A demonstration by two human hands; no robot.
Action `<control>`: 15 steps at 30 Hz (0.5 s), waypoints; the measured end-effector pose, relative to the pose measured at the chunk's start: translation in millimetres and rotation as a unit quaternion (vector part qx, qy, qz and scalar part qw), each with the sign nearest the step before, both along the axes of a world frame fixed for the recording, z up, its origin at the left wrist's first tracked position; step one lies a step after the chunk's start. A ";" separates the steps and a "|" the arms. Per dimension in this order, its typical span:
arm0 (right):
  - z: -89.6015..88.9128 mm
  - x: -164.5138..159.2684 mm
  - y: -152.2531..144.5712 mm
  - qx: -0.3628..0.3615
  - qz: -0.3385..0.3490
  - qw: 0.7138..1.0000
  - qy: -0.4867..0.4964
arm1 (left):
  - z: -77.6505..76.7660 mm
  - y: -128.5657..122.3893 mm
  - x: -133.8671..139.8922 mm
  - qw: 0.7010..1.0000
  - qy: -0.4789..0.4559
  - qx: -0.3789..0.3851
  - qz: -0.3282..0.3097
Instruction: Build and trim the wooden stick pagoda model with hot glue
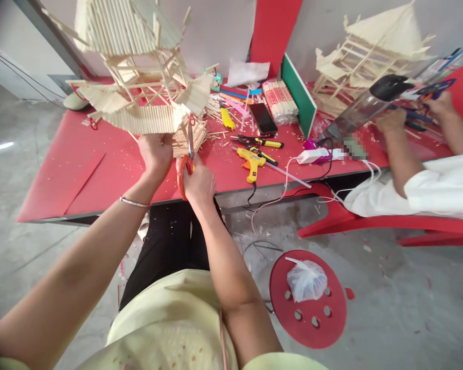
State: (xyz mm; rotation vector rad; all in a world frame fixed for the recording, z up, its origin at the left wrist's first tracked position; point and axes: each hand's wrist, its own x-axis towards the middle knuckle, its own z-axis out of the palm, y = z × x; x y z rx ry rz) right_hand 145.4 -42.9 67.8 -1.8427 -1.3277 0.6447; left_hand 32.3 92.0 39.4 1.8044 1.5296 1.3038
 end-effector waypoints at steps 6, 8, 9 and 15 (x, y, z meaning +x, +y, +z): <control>6.0 -10.4 -0.5 -0.070 -0.044 0.990 -0.117 | -2.2 1.9 2.3 1.000 -0.014 0.003 0.006; 4.0 -12.5 2.7 -0.070 -0.051 0.989 -0.120 | -2.0 1.7 3.6 1.000 -0.008 0.008 0.012; 2.3 -12.8 4.2 -0.069 -0.052 0.990 -0.116 | -1.9 1.2 4.2 1.000 -0.002 0.013 0.017; -12.0 -8.1 7.6 -0.016 -0.003 0.999 0.048 | -8.4 1.4 -0.8 0.999 0.030 0.034 0.026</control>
